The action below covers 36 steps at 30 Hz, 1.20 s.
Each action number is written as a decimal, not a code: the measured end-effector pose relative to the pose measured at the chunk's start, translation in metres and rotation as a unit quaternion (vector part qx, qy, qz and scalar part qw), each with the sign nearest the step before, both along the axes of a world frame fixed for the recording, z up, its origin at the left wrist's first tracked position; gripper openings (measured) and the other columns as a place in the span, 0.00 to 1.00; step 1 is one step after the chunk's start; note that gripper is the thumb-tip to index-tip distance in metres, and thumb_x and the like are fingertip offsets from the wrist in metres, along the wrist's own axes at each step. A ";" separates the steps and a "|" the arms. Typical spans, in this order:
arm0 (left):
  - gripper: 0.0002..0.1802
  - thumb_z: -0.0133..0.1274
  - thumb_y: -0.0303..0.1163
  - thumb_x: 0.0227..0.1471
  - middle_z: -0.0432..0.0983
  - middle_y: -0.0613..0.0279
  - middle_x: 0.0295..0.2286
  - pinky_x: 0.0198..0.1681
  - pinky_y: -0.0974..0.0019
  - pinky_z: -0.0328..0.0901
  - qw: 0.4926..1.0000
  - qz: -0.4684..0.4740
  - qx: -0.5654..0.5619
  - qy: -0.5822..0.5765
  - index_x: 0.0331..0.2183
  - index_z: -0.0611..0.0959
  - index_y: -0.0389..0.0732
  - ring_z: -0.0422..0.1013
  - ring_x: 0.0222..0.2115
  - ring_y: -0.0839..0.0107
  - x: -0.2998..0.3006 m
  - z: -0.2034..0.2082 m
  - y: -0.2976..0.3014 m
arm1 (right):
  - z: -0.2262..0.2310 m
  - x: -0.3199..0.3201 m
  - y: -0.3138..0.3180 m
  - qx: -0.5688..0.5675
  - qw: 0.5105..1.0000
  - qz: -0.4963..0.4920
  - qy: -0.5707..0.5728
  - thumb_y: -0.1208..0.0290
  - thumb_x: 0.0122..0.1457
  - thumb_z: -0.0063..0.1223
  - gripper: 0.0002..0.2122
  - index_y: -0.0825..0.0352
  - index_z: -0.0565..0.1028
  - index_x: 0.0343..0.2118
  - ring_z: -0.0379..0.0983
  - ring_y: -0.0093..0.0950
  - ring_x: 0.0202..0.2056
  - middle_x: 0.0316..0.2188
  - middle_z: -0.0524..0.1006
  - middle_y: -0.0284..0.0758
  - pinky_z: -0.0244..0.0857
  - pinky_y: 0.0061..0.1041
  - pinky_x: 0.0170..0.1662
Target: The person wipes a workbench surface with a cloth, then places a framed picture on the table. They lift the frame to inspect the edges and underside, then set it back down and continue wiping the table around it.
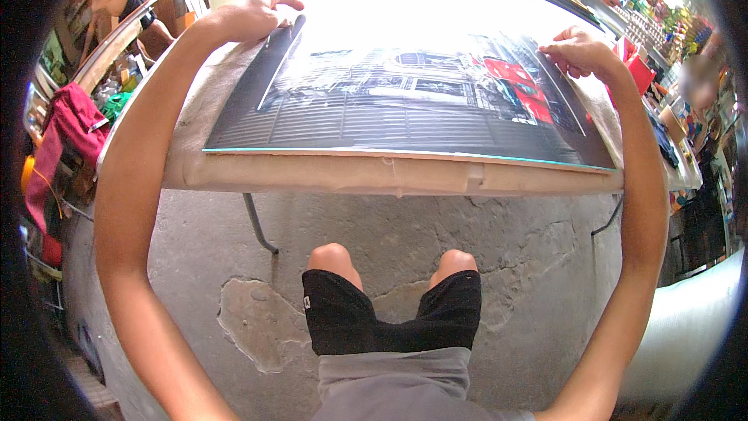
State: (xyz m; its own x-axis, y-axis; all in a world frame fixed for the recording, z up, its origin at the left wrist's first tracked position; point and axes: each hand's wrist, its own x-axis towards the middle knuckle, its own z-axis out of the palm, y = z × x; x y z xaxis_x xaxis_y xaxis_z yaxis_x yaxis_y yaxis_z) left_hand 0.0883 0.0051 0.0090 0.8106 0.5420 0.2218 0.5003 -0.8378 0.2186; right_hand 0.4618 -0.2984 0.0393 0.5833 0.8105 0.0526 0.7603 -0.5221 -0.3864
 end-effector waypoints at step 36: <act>0.21 0.49 0.27 0.53 0.62 0.67 0.16 0.20 0.69 0.59 0.981 0.069 -0.150 -0.097 0.50 0.77 0.47 0.59 0.17 0.78 0.019 -0.006 -0.056 | -0.013 -0.017 -0.034 0.041 0.998 -0.038 -0.033 0.61 0.56 0.56 0.16 0.74 0.78 0.27 0.75 0.28 0.21 0.17 0.75 0.46 0.64 0.31 0.26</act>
